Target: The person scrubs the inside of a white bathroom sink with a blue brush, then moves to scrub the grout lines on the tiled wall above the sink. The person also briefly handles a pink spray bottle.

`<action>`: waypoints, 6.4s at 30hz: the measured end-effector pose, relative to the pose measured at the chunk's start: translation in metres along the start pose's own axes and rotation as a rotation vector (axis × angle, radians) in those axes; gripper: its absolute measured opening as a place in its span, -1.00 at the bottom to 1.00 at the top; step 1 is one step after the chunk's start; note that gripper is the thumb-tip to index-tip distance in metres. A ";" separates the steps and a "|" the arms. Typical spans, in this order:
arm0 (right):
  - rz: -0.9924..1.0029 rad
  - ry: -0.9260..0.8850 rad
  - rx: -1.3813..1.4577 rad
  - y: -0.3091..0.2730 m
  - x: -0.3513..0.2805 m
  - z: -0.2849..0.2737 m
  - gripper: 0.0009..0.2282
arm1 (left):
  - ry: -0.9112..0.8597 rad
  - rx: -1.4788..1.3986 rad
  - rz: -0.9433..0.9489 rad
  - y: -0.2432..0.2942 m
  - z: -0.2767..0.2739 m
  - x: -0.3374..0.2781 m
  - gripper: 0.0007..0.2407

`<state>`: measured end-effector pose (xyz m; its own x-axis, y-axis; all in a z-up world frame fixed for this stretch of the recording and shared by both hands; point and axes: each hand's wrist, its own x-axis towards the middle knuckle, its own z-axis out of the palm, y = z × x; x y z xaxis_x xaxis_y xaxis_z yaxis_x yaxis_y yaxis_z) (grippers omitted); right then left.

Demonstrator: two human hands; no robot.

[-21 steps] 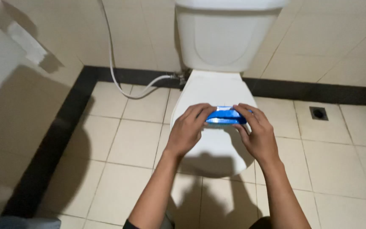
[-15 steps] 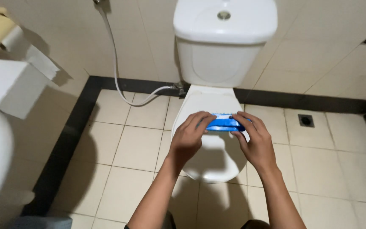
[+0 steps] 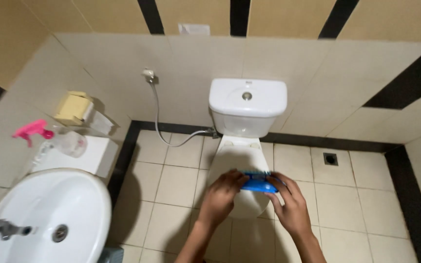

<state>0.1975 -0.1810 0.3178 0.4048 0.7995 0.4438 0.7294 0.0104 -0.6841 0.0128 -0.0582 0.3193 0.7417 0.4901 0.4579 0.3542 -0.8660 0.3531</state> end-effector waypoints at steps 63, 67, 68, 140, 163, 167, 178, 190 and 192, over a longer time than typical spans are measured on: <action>-0.051 -0.337 0.089 -0.148 -0.102 -0.186 -0.52 | 0.192 -0.142 -0.235 0.254 -0.167 -0.094 -0.68; -0.095 -0.366 0.137 -0.164 -0.109 -0.184 -0.52 | 0.273 -0.158 -0.269 0.266 -0.180 -0.117 -0.66; -0.112 -0.373 0.146 -0.168 -0.112 -0.181 -0.53 | 0.283 -0.174 -0.271 0.268 -0.186 -0.123 -0.66; -0.863 -1.088 0.524 -0.224 -0.075 -0.091 -0.54 | 0.579 0.499 -1.217 0.362 -0.137 -0.213 -0.63; -0.734 -1.032 0.493 -0.240 -0.088 -0.085 -0.55 | 0.485 0.390 -1.133 0.335 -0.165 -0.237 -0.61; -0.735 -1.023 0.499 -0.246 -0.094 -0.082 -0.55 | 0.475 0.442 -1.098 0.330 -0.166 -0.249 -0.58; -0.699 -1.000 0.444 -0.283 -0.120 -0.068 -0.56 | 0.444 0.413 -1.055 0.316 -0.205 -0.286 -0.57; -0.694 -0.953 0.489 -0.304 -0.148 -0.056 -0.53 | 0.380 0.418 -1.041 0.309 -0.227 -0.320 -0.51; -0.692 -0.942 0.518 -0.310 -0.151 -0.055 -0.56 | 0.376 0.459 -1.014 0.312 -0.237 -0.321 -0.48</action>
<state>-0.0593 -0.3374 0.4945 -0.6725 0.6458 0.3615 0.2449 0.6552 -0.7147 -0.2498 -0.4625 0.4756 -0.1854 0.9080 0.3758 0.9151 0.0201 0.4028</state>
